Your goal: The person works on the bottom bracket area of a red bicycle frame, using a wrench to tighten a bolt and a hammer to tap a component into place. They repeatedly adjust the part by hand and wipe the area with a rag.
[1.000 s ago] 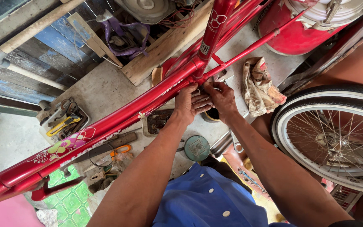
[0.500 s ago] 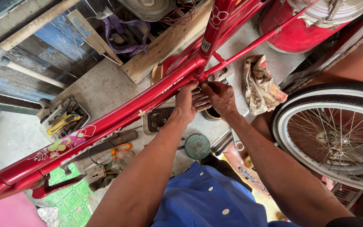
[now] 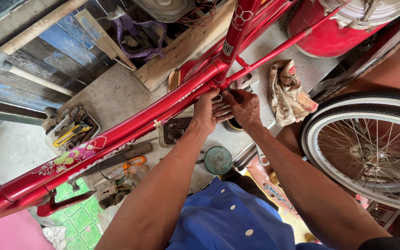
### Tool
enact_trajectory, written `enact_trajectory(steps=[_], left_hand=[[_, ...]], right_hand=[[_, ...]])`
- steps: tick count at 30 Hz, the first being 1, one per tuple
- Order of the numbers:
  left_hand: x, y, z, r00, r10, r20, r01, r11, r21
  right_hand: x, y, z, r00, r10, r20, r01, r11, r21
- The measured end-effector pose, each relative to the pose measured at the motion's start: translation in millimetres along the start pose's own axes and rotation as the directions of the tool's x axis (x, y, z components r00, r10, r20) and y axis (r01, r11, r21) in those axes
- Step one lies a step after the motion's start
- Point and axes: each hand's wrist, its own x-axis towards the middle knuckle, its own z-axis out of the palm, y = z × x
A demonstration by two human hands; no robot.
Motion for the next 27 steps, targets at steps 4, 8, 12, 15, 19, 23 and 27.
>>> enact_trajectory(steps=[4, 8, 12, 15, 19, 23, 27], left_hand=[[-1, 1, 1, 1.0, 0.002, 0.005, -0.002, 1.0, 0.004], [-4, 2, 3, 1.0, 0.006, -0.005, -0.006, 1.0, 0.007], [-6, 2, 4, 0.999, 0.019, -0.032, -0.018, 1.0, 0.025], [-6, 3, 3, 1.0, 0.017, -0.007, -0.017, 1.0, 0.023], [-6, 3, 3, 1.0, 0.018, 0.008, -0.019, 1.0, 0.013], [-9, 4, 6, 1.0, -0.002, 0.0, 0.002, 1.0, 0.001], [-12, 7, 8, 1.0, -0.014, -0.021, 0.014, 1.0, -0.003]], right_hand=[[-1, -4, 0, 1.0, 0.018, -0.013, -0.019, 0.998, -0.052], [0, -4, -2, 1.0, 0.007, 0.007, -0.006, 0.999, -0.043], [2, -1, -2, 0.999, -0.012, 0.033, 0.016, 0.991, -0.131], [4, 3, 0, 0.999, 0.012, 0.051, -0.009, 0.997, -0.073], [9, 7, -5, 0.993, 0.026, 0.117, -0.03, 0.999, 0.035], [12, 12, -10, 0.962, 0.187, 0.2, -0.251, 0.893, 0.373], [22, 14, -11, 0.877, 0.412, 0.247, -0.479, 0.779, 0.404]])
